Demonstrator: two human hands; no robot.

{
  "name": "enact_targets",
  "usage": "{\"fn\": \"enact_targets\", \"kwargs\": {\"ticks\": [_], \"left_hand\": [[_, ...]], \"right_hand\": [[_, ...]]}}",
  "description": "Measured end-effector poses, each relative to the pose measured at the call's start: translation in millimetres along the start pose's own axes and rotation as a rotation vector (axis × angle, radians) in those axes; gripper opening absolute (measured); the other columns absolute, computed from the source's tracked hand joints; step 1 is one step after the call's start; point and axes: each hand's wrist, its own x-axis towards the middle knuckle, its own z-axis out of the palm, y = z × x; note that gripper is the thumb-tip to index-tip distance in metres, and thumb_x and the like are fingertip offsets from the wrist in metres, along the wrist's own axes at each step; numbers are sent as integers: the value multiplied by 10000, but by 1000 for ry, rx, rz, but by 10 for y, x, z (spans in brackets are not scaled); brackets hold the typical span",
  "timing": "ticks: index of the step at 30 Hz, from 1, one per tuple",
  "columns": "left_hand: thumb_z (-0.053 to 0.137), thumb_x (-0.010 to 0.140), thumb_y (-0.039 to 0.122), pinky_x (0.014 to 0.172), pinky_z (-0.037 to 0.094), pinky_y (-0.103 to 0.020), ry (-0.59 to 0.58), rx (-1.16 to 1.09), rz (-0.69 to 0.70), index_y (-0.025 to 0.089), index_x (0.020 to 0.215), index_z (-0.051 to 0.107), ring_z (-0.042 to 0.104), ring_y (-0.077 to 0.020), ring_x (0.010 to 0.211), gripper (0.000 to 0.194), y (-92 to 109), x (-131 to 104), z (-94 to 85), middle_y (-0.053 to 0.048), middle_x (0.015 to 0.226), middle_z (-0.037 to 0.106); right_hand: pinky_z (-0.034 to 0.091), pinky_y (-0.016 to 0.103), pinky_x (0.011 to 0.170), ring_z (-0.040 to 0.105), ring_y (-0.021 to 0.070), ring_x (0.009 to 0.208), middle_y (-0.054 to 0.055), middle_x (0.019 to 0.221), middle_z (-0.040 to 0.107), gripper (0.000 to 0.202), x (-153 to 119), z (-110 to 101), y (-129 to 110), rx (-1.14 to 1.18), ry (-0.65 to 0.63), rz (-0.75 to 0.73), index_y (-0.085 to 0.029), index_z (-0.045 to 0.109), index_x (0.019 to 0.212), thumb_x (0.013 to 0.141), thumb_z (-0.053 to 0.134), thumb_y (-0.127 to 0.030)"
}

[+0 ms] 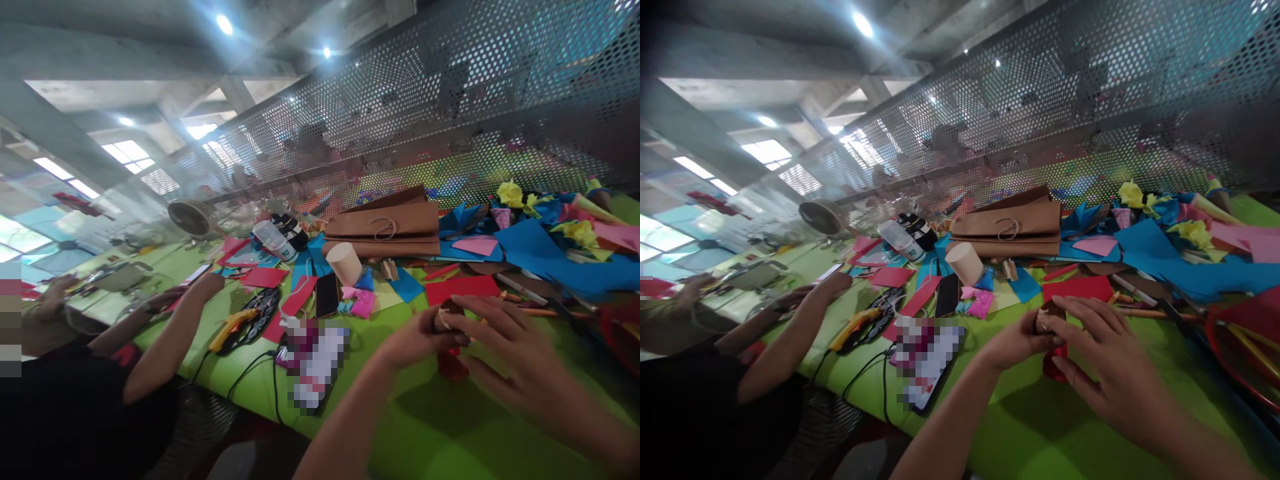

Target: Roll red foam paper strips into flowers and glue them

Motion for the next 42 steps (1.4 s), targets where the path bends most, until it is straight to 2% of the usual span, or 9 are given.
{"fn": "enact_targets", "kwargs": {"ticks": [6, 12, 15, 19, 25, 29, 34, 38, 42], "left_hand": [[992, 617, 472, 805, 485, -265, -63, 29, 20, 161, 1070, 658, 565, -112, 781, 644, 43, -9, 31, 29, 823, 614], [970, 679, 384, 749, 479, -227, -120, 65, 32, 161, 1010, 648, 563, -100, 769, 513, 2, -36, 57, 27, 833, 607], [973, 672, 386, 733, 470, -217, -94, 75, 50, 160, 1066, 665, 560, -102, 772, 549, -14, -36, 79, 28, 831, 591], [939, 696, 489, 831, 496, -268, 24, 107, 94, 183, 1233, 655, 609, -150, 891, 679, 2, -31, 90, -17, 970, 640], [881, 772, 417, 933, 514, -311, 132, 197, 160, 179, 1221, 661, 636, -184, 972, 554, -40, -11, 33, -53, 1061, 681], [843, 801, 328, 898, 527, -299, 151, 385, 162, 184, 1230, 681, 648, -195, 955, 480, -56, -29, 12, -58, 1056, 710], [854, 782, 357, 894, 530, -298, 158, 536, 135, 200, 1234, 684, 647, -208, 953, 508, 7, -60, 109, -55, 1061, 726], [850, 787, 451, 881, 521, -293, 146, 474, 143, 192, 1228, 672, 626, -207, 955, 541, 13, -83, 140, -50, 1032, 694], [695, 911, 543, 951, 503, -325, 182, 330, 171, 193, 1179, 667, 606, -216, 1030, 442, -10, -99, 80, -61, 1087, 656]], "right_hand": [[504, 574, 1055, 574, 355, 1361, 107, 1555, 575, 500, -37, 49, 19, -37, -5, 14, -347, 592, 1472, 975, 632, -311], [531, 573, 1028, 574, 367, 1344, 97, 1537, 577, 334, -35, 87, 4, 28, -9, 65, -346, 690, 1294, 965, 633, -340], [539, 574, 1025, 575, 373, 1345, 104, 1519, 594, 336, -29, 96, -17, 40, -3, 92, -322, 697, 1288, 956, 650, -337], [533, 562, 1033, 588, 366, 1333, 103, 1525, 584, 427, -12, 32, -44, 47, 10, 106, -355, 654, 1386, 959, 651, -352], [473, 602, 1097, 539, 345, 1408, 91, 1573, 528, 471, 0, -39, -8, 70, 30, 123, -383, 552, 1468, 1001, 604, -360], [481, 619, 1096, 555, 371, 1386, 105, 1575, 542, 461, -17, 38, -12, 55, 8, 126, -335, 603, 1425, 965, 631, -323], [539, 578, 1049, 570, 356, 1370, 105, 1533, 581, 415, -38, 117, -44, 113, -4, 163, -298, 655, 1344, 931, 626, -278], [537, 609, 1056, 578, 374, 1367, 88, 1541, 571, 443, -27, 77, -40, 94, -3, 166, -348, 638, 1375, 934, 639, -306], [544, 589, 1062, 566, 376, 1398, 67, 1552, 563, 481, 4, -58, -48, 128, 37, 190, -409, 582, 1446, 969, 619, -362]]}}
